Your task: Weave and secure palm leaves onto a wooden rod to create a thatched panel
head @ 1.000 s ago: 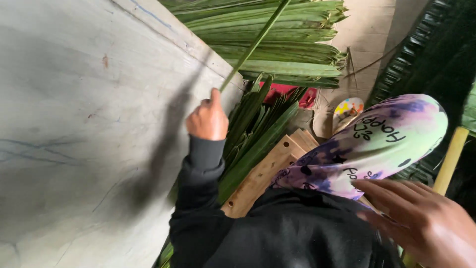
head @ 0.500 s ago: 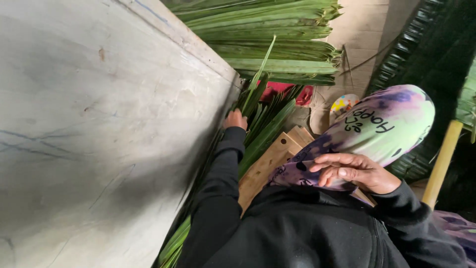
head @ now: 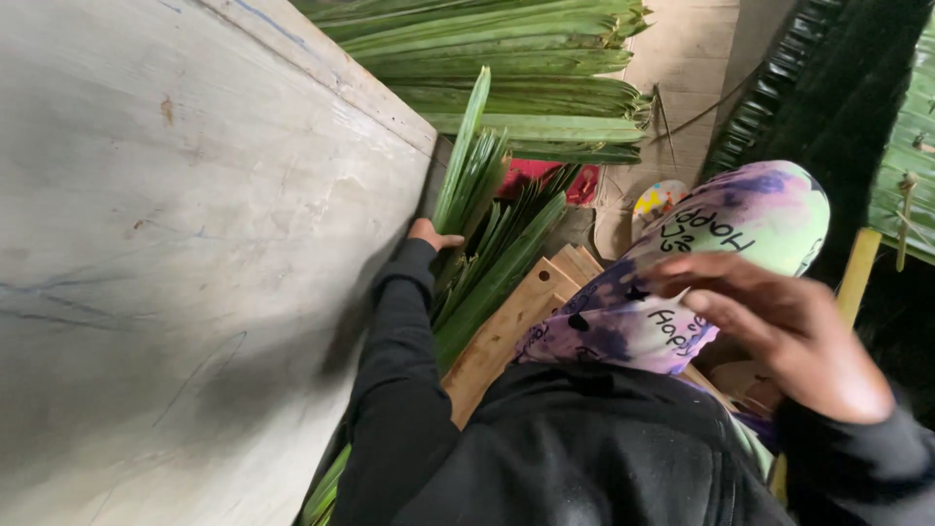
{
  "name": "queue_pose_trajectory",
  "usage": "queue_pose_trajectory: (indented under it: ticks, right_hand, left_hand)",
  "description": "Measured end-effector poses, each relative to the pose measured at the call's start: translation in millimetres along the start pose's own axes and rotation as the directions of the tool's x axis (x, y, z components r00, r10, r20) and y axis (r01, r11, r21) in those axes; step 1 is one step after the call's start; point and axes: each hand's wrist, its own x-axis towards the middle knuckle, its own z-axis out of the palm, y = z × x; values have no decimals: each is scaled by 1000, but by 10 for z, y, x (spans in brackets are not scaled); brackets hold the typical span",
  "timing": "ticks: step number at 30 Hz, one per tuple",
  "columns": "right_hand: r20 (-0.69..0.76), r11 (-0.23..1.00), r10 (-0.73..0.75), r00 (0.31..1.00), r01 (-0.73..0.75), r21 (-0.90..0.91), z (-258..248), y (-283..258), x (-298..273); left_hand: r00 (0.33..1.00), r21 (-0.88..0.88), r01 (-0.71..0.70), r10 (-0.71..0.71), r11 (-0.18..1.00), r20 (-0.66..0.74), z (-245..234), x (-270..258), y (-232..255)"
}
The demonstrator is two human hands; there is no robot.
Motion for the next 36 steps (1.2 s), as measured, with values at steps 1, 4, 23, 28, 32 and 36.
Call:
queue_pose_trajectory:
  ticks: [1, 4, 23, 28, 32, 36]
  right_hand:
    - [-113, 984, -13, 993, -7, -177, 15, -400, -125]
    - [-137, 946, -131, 982, 83, -313, -40, -583, -123]
    - [-453, 987, -99, 886, 29, -158, 73, -147, -13]
    - [-377, 945, -113, 919, 217, 246, 224, 391, 839]
    - [-359, 908, -125, 925, 253, 335, 250, 1005, 1368]
    - [-606, 686, 36, 795, 421, 593, 54, 859, 1410]
  left_hand:
    - [997, -175, -15, 28, 984, 76, -117, -120, 68]
    - [987, -318, -42, 89, 947, 133, -192, -203, 102]
    - [876, -558, -256, 433, 789, 210, -675, -864, 1425]
    - [784, -568, -411, 595, 713, 180, -633, -1486, 2227]
    - [751, -476, -447, 607, 757, 260, -699, -1741, 2546]
    - [832, -264, -549, 547, 793, -90, -1262, -1836, 2710]
